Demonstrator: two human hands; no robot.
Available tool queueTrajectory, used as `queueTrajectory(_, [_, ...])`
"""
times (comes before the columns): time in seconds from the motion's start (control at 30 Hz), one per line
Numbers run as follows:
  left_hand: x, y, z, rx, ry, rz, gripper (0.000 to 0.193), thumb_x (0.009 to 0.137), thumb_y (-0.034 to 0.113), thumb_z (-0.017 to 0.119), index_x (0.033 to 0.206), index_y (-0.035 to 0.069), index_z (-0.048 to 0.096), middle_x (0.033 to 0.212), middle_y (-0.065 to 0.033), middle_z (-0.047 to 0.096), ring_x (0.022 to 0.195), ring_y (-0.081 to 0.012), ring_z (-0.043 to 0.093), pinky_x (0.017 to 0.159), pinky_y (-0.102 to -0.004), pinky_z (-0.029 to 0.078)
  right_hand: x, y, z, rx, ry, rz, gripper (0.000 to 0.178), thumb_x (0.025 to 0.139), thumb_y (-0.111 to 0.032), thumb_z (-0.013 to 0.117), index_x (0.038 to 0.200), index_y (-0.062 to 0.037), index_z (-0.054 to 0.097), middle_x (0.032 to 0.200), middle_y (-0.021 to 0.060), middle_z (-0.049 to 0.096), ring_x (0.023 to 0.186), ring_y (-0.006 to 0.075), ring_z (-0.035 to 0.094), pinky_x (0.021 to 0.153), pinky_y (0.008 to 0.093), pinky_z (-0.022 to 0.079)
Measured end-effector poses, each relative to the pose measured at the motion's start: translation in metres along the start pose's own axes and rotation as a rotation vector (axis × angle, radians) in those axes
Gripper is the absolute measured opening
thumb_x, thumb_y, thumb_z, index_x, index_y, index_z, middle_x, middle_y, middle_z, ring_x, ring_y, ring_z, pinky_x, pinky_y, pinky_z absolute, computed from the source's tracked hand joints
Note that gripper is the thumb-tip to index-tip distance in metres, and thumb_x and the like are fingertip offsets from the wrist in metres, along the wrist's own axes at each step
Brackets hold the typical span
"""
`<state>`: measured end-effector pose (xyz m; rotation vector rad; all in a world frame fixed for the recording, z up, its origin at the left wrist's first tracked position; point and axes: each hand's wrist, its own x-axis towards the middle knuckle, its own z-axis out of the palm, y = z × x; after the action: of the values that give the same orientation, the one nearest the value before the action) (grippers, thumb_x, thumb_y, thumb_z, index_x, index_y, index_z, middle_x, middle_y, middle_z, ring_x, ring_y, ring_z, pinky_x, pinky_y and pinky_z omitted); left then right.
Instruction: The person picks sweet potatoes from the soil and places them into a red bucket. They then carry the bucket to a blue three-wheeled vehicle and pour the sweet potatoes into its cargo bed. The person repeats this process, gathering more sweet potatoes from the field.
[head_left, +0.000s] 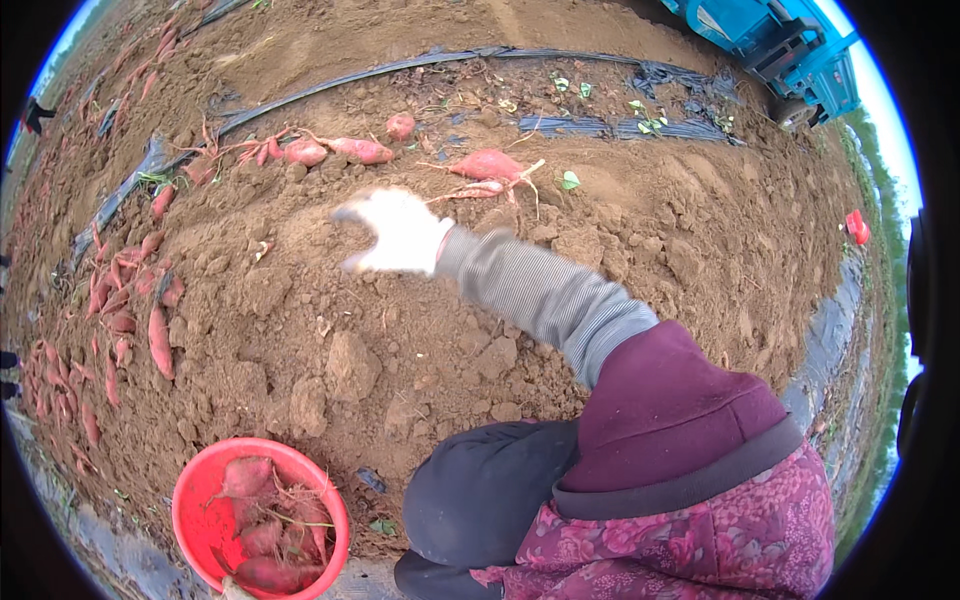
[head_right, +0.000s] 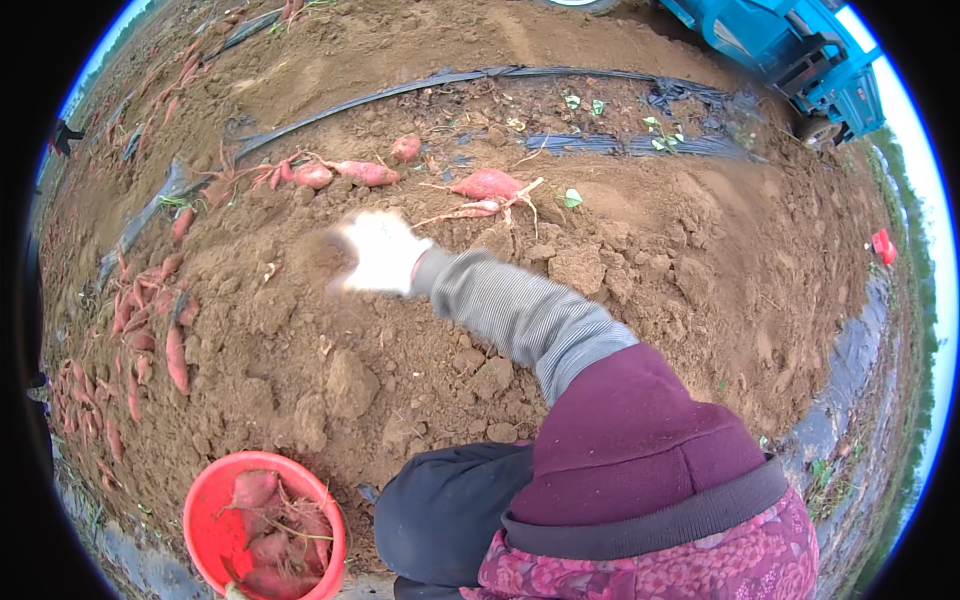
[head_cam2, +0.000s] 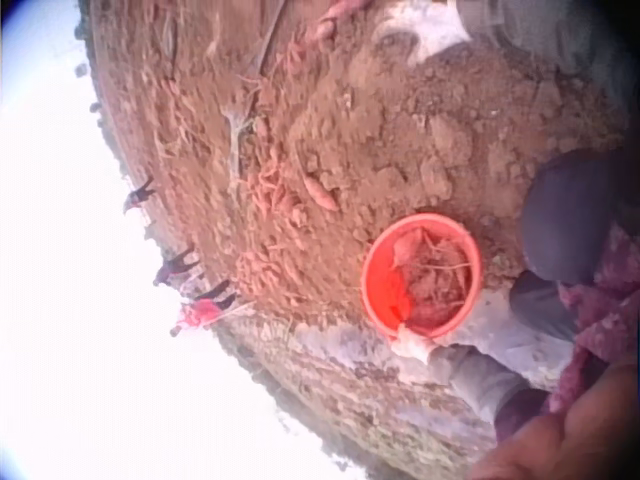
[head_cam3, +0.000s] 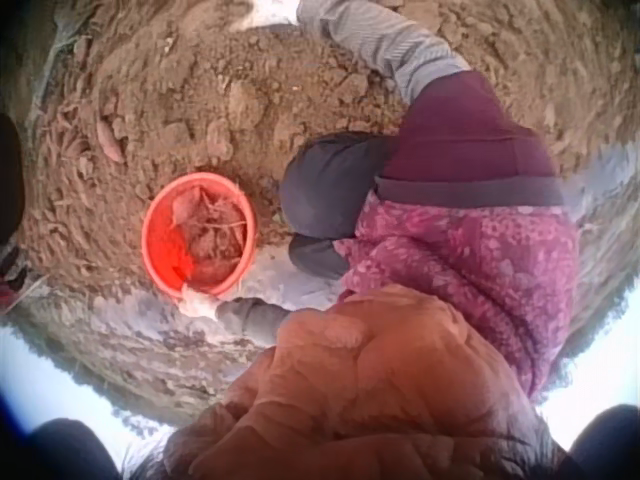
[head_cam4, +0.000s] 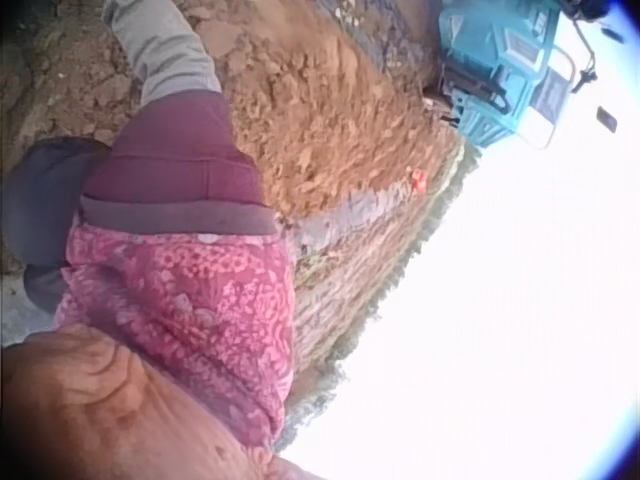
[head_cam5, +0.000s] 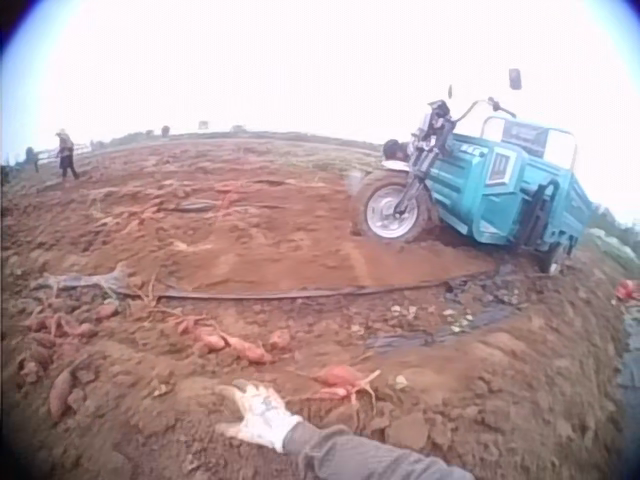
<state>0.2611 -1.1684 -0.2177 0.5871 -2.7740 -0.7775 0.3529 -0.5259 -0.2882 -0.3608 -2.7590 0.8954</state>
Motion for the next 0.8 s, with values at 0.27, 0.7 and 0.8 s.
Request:
queueTrajectory(0.27, [0.026,-0.034,0.002,0.245,0.064,0.014,0.061,0.084,0.027,0.078,0.130,-0.009,0.060,0.123,-0.0321,0.064,0.106,-0.0423,0.061,0.095,-0.0505,0.051,-0.061,0.205,-0.054,-0.379,-0.451,0.886,0.114,0.063,-0.082,0.074,0.156,-0.0253,0.040,0.160,0.0176,0.039,0.144,0.0403,0.042,0.114,0.0627,0.033])
queueTrajectory(0.7, [0.016,-0.038,0.011,0.073,0.094,0.106,0.055,0.083,0.022,0.071,0.127,-0.010,0.062,0.118,-0.0296,0.067,0.108,-0.0421,0.063,0.098,-0.0468,0.050,-0.088,0.110,-0.029,-0.031,0.040,0.819,0.056,0.083,-0.055,0.073,0.107,-0.0047,0.076,0.097,0.0167,0.075,0.090,0.0316,0.072,0.082,0.0403,0.053])
queueTrajectory(0.8, [0.016,-0.037,0.014,0.098,0.040,0.121,0.057,0.086,0.023,0.063,0.133,-0.009,0.060,0.123,-0.0288,0.066,0.114,-0.0432,0.063,0.102,-0.0453,0.047,-0.058,-0.027,-0.017,-0.095,-0.218,0.607,0.063,0.084,-0.066,0.066,0.095,-0.0055,0.079,0.078,0.0129,0.073,0.069,0.0261,0.069,0.066,0.0407,0.052])
